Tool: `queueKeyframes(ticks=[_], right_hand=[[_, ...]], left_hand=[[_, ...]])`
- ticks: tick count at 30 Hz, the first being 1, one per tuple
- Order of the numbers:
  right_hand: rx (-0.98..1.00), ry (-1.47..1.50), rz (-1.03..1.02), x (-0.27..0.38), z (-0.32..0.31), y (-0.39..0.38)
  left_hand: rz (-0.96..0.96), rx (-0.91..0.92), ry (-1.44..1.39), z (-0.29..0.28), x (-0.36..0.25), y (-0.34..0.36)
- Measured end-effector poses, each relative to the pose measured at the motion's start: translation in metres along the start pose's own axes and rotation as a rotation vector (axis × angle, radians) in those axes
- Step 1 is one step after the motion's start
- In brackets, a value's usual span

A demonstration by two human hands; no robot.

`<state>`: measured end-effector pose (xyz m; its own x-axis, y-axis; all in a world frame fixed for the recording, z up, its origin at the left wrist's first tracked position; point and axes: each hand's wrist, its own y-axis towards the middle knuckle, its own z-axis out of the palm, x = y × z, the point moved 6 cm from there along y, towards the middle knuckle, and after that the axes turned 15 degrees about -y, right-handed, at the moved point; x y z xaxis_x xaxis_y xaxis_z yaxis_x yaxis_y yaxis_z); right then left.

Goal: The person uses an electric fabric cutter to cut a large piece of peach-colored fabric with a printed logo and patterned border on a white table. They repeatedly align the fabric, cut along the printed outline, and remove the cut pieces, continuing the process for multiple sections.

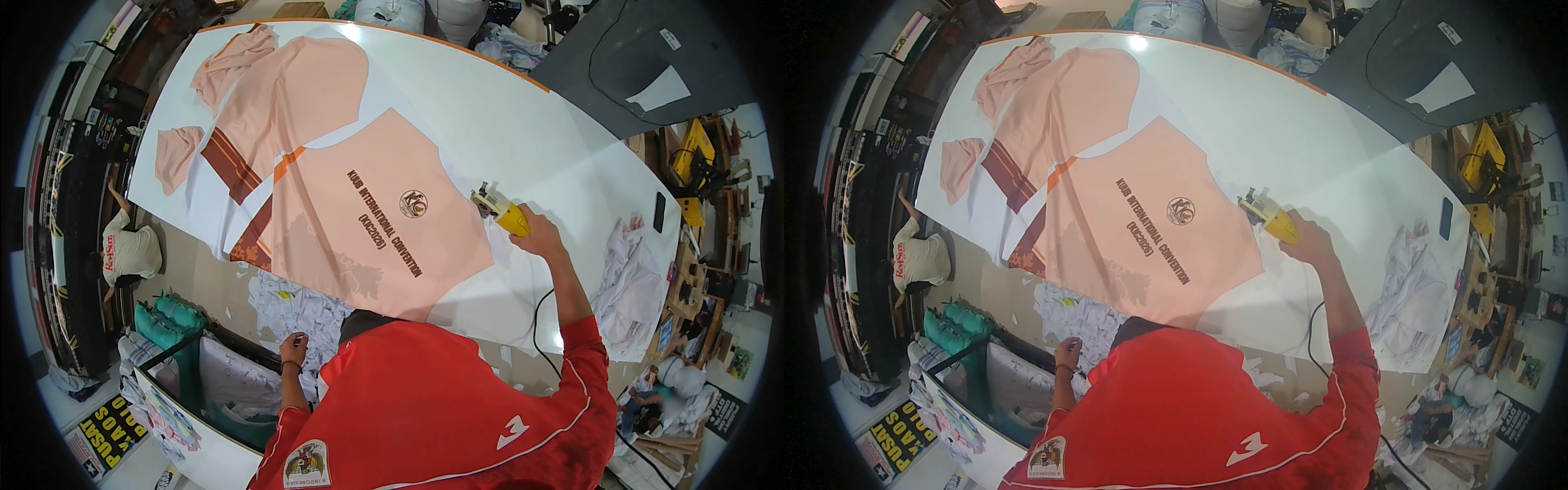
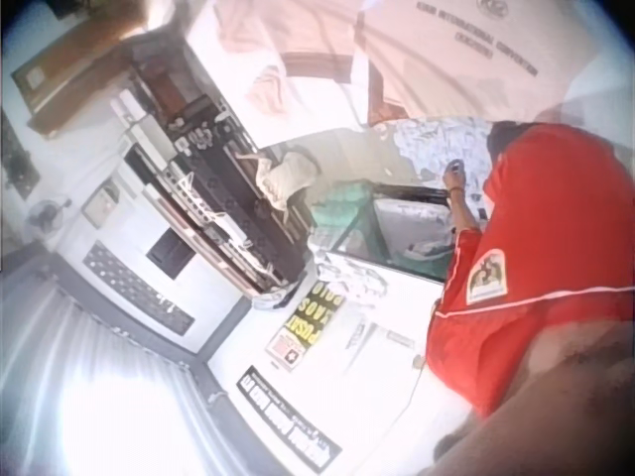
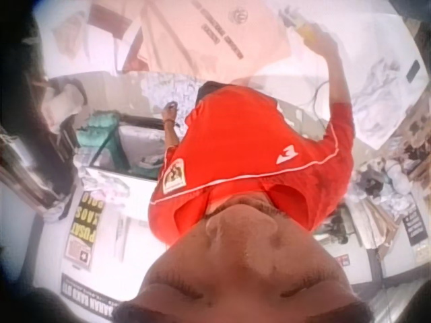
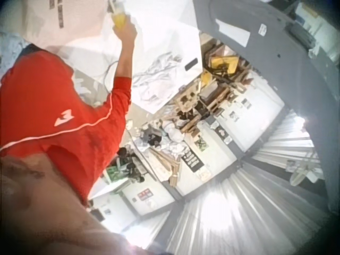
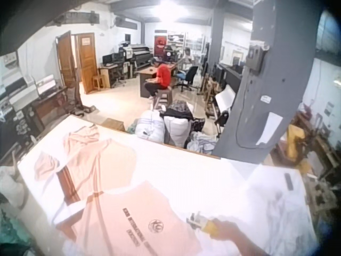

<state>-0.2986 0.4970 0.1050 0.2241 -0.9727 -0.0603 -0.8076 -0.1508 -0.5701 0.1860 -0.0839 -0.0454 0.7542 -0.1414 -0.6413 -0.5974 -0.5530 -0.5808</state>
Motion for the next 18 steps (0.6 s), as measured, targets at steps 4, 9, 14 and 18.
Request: queueKeyframes(ticks=[4,9,14,18], right_hand=[[0.000,-0.002,0.008,0.007,-0.008,0.003],[-0.027,0.037,0.026,0.022,-0.009,0.010],[-0.051,0.103,0.049,0.051,-0.019,0.014],[-0.083,0.179,0.065,0.065,-0.020,0.024]], left_hand=[[0.007,0.019,-0.020,0.000,0.000,0.012],[0.021,0.025,-0.144,0.001,0.008,0.027],[-0.029,0.033,-0.067,0.006,0.000,0.023],[-0.080,0.041,-0.064,0.003,0.014,0.026]])
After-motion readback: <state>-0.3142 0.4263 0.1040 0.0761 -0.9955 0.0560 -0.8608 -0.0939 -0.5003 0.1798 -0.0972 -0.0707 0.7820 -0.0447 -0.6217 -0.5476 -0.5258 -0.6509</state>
